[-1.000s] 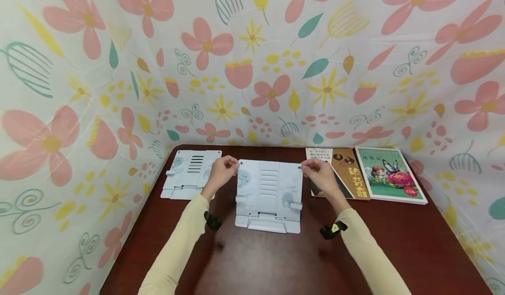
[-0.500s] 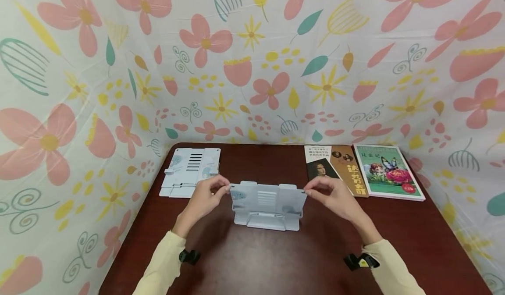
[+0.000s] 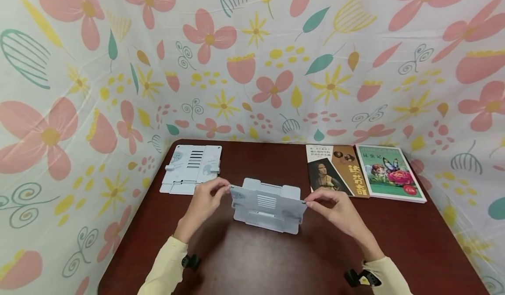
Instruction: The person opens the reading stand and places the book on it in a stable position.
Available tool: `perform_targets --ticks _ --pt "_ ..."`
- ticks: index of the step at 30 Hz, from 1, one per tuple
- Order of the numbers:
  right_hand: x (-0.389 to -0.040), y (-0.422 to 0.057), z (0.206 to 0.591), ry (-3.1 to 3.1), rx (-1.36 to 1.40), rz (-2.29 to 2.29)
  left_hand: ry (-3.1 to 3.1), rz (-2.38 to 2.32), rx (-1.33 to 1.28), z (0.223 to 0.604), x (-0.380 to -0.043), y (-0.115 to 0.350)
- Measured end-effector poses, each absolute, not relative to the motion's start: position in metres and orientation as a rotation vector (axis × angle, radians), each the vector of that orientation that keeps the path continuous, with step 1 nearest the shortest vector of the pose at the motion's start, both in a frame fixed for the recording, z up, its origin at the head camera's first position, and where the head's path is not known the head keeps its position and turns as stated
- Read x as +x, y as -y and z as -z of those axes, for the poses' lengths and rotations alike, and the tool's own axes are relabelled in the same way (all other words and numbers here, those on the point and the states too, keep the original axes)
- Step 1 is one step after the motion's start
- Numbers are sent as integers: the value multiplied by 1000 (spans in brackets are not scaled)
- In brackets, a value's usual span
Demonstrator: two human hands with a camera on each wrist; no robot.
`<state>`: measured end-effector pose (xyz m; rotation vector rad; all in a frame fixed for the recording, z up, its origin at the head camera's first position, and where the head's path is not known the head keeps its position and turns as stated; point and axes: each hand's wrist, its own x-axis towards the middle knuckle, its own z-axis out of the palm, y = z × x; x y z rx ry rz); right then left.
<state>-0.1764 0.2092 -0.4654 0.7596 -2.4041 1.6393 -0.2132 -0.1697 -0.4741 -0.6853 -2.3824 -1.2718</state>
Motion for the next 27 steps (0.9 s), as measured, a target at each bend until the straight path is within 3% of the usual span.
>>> perform_targets --ticks 9,16,27 --pt "-165 -158 477 2220 973 -1885 2343 1294 -454 475 -269 147" --pt "-169 -100 478 2136 1088 -1862 2458 1259 -506 469 -306 112" --pt "-165 -79 476 2126 1048 -1743 2544 1305 -527 464 -310 97"
